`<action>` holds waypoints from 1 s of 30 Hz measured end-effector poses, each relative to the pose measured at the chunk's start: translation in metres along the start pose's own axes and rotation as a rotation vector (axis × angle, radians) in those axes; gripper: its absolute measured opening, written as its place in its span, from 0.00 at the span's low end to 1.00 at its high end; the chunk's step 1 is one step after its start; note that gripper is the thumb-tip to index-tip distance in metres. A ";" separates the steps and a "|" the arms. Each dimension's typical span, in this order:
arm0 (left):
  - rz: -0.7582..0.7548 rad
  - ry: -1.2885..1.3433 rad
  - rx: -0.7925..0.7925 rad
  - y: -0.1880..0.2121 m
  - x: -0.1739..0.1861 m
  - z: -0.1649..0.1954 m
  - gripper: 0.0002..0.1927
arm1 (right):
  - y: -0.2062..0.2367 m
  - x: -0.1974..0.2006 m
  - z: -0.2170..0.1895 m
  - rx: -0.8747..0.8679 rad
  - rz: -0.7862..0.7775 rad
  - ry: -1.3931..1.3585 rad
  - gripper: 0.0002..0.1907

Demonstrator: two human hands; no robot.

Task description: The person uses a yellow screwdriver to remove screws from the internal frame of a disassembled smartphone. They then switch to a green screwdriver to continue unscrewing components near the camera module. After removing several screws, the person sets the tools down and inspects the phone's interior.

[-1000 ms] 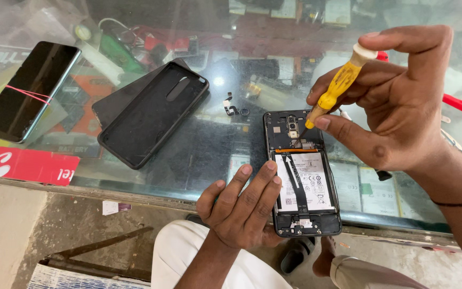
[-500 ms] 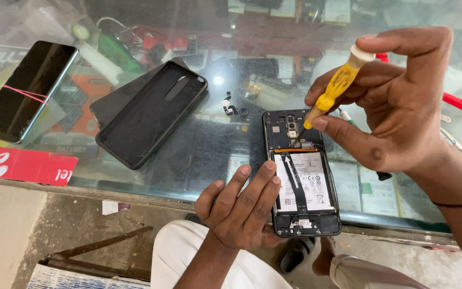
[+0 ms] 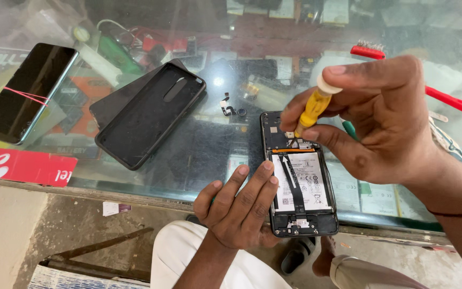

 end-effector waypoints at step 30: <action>-0.002 -0.008 -0.012 0.001 0.001 0.000 0.31 | -0.004 0.007 0.001 0.102 -0.058 -0.022 0.35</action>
Point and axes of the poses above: each hand's wrist, its own y-axis away from the middle knuckle, its own x-axis out of the back of the hand, z = x × y, the point moved 1 cm from there along -y, towards the middle knuckle
